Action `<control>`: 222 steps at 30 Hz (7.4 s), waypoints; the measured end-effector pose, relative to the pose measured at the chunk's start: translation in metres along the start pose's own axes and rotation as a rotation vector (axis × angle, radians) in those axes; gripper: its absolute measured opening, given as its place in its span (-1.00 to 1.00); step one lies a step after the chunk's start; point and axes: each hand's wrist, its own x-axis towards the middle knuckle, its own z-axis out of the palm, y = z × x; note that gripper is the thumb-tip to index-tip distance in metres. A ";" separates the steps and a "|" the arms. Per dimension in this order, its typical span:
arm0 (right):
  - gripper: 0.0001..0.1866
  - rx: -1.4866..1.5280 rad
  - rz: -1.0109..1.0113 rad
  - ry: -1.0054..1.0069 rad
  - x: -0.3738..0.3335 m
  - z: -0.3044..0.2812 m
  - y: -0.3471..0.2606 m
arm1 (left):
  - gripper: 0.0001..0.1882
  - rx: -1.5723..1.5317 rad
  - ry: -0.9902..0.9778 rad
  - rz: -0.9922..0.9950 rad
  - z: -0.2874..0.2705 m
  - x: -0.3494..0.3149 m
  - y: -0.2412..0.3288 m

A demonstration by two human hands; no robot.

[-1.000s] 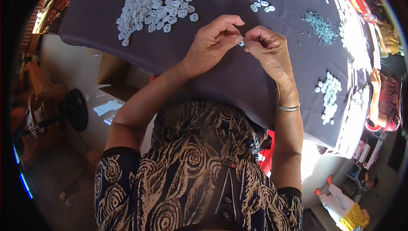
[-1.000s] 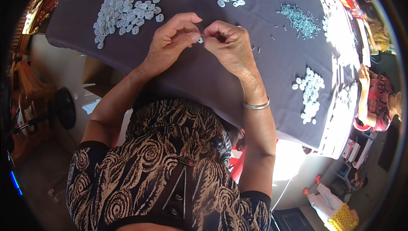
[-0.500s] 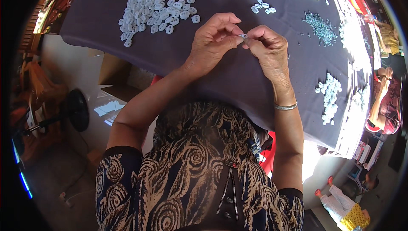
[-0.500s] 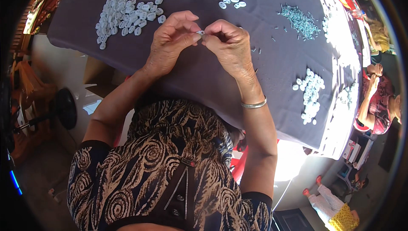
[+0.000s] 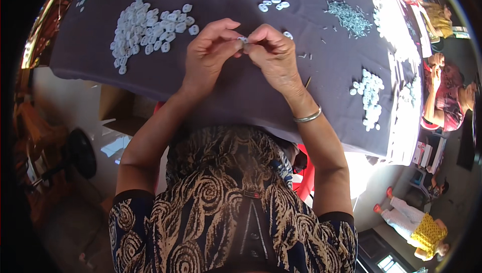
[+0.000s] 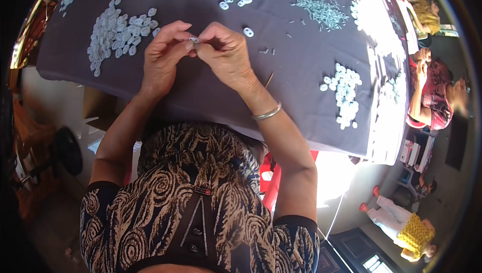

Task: Manually assembling small plastic connectors by inserting pins and beads using a needle tool.

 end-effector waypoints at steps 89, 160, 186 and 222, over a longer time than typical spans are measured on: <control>-0.93 -0.167 0.104 0.245 -0.017 -0.004 0.006 | -0.67 0.207 0.016 0.077 0.017 -0.007 -0.020; -0.90 -1.511 0.009 -0.170 0.038 -0.077 -0.028 | -0.75 0.302 0.012 0.051 0.019 -0.006 -0.011; -0.88 -1.341 -0.082 0.086 0.019 -0.067 -0.028 | -0.76 0.242 0.019 0.085 0.018 -0.005 -0.018; -0.92 -0.414 0.037 0.025 -0.002 -0.025 -0.013 | -0.69 0.273 -0.009 0.044 0.018 -0.004 -0.011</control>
